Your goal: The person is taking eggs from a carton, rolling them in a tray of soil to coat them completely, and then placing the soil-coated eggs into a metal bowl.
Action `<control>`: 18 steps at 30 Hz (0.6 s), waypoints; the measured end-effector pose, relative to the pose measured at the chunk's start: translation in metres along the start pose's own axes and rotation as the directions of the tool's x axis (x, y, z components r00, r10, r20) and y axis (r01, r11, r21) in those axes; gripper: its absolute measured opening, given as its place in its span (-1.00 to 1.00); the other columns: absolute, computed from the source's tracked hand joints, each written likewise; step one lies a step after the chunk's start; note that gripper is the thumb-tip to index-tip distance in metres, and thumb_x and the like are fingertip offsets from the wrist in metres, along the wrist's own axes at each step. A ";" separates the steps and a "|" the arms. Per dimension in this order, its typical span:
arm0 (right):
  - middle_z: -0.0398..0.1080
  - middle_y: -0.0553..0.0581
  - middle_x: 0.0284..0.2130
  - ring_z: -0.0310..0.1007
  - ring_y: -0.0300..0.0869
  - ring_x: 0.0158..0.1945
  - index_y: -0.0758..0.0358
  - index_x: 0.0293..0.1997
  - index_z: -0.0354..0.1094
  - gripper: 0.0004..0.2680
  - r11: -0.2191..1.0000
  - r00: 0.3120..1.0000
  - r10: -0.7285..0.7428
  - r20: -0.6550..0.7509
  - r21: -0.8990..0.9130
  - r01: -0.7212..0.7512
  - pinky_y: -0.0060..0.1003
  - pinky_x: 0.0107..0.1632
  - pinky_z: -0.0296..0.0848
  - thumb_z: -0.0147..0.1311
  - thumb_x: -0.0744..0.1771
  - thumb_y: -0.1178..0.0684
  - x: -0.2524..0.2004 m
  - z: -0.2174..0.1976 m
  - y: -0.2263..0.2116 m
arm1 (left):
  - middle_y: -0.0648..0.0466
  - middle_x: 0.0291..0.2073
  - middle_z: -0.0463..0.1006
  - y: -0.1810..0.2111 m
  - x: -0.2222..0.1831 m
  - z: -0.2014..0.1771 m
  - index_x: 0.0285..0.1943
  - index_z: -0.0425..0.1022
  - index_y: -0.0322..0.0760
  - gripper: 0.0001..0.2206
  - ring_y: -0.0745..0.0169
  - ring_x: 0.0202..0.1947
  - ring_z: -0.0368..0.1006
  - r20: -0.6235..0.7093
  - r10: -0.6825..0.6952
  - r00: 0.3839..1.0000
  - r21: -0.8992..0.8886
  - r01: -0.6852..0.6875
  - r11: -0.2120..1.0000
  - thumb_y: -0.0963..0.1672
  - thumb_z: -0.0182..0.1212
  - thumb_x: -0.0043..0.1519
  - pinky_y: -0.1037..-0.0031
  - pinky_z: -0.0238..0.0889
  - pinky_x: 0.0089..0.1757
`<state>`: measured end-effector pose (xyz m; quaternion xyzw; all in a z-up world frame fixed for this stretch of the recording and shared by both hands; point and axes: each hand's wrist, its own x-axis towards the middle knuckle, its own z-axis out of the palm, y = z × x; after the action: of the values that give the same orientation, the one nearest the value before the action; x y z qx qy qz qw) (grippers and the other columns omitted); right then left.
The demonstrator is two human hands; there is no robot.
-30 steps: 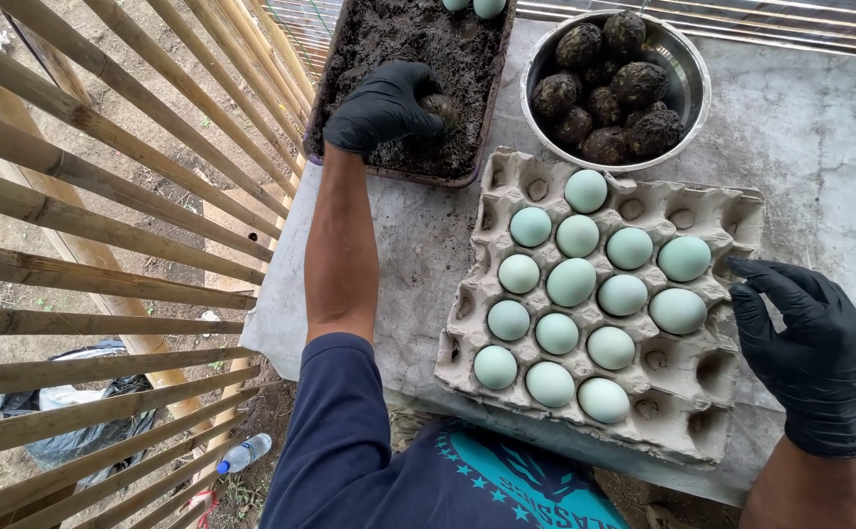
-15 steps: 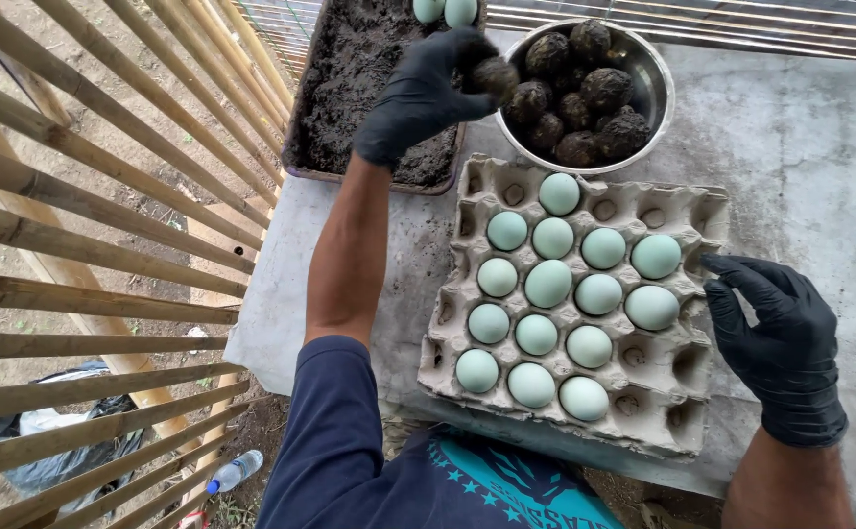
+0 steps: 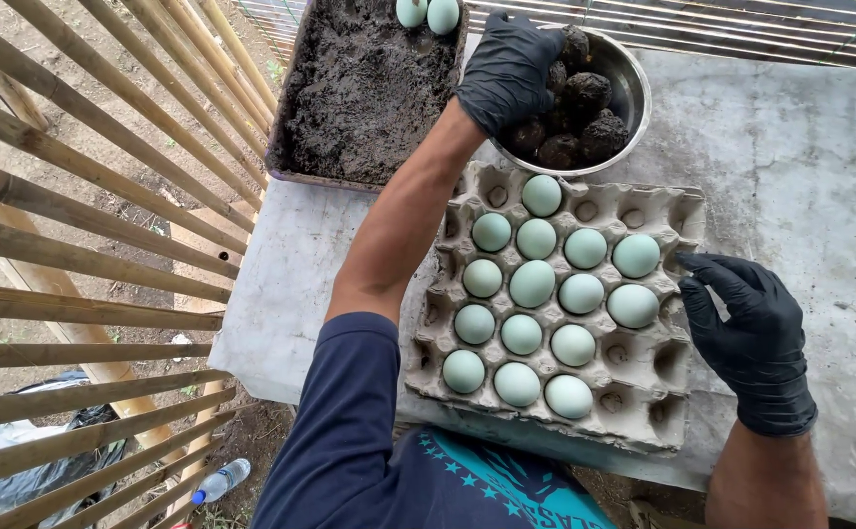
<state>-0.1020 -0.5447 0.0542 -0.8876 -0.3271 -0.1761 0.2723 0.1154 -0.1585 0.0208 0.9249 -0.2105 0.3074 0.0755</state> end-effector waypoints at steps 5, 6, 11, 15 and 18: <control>0.53 0.29 0.03 0.54 0.10 0.04 0.27 0.19 0.53 -0.82 1.000 1.000 -0.009 0.001 0.003 0.009 -0.05 0.14 0.50 0.20 0.44 0.24 0.001 0.000 -0.002 | -0.05 -0.42 0.58 0.004 -0.001 0.014 -0.13 0.51 -0.10 -0.44 -0.15 -0.28 0.47 0.066 -0.016 0.998 0.112 0.009 0.994 0.01 0.57 -0.35 -0.09 0.18 -0.03; 0.53 0.27 0.03 0.55 0.09 0.05 0.26 0.19 0.53 -0.82 1.000 1.000 -0.013 0.000 -0.004 0.013 -0.06 0.14 0.50 0.21 0.44 0.23 0.001 0.000 -0.002 | -0.06 -0.39 0.59 0.004 -0.001 0.014 -0.09 0.52 -0.10 -0.37 -0.15 -0.24 0.48 0.086 -0.025 0.996 0.150 0.012 0.989 0.00 0.61 -0.41 -0.11 0.18 0.02; 0.53 0.25 0.04 0.54 0.09 0.06 0.26 0.18 0.53 -0.83 1.000 1.000 -0.008 0.000 0.012 0.008 -0.07 0.16 0.49 0.19 0.44 0.23 0.003 -0.003 -0.007 | 0.10 -0.38 0.53 0.008 -0.007 0.000 -0.27 0.52 -0.04 -0.42 -0.06 -0.17 0.42 0.136 -0.033 0.990 0.186 0.007 0.982 0.19 0.63 -0.33 -0.13 0.11 0.04; 0.53 0.25 0.03 0.54 0.09 0.06 0.23 0.21 0.54 -0.81 1.000 1.000 -0.007 -0.003 -0.021 0.007 -0.05 0.15 0.50 0.20 0.45 0.23 0.000 -0.001 -0.002 | 0.26 -0.43 0.53 0.004 -0.010 -0.048 -0.26 0.58 0.11 -0.77 0.05 -0.28 0.36 -0.072 -0.046 0.996 -0.039 0.044 0.998 0.10 0.37 0.04 0.20 0.00 -0.15; 0.53 0.27 0.05 0.54 0.10 0.06 0.26 0.20 0.54 -0.82 1.000 1.000 -0.002 -0.004 -0.007 0.001 -0.06 0.14 0.50 0.18 0.45 0.24 0.002 -0.004 -0.004 | 0.20 -0.30 0.74 -0.050 -0.025 -0.029 0.05 0.60 0.10 -0.68 0.06 -0.26 0.63 -0.282 -0.148 0.948 -0.098 0.125 0.987 0.07 0.47 0.16 0.28 0.36 -0.20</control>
<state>-0.1041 -0.5432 0.0598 -0.8879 -0.3266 -0.1794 0.2697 0.1037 -0.0971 0.0284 0.8789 -0.1445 0.4244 0.1628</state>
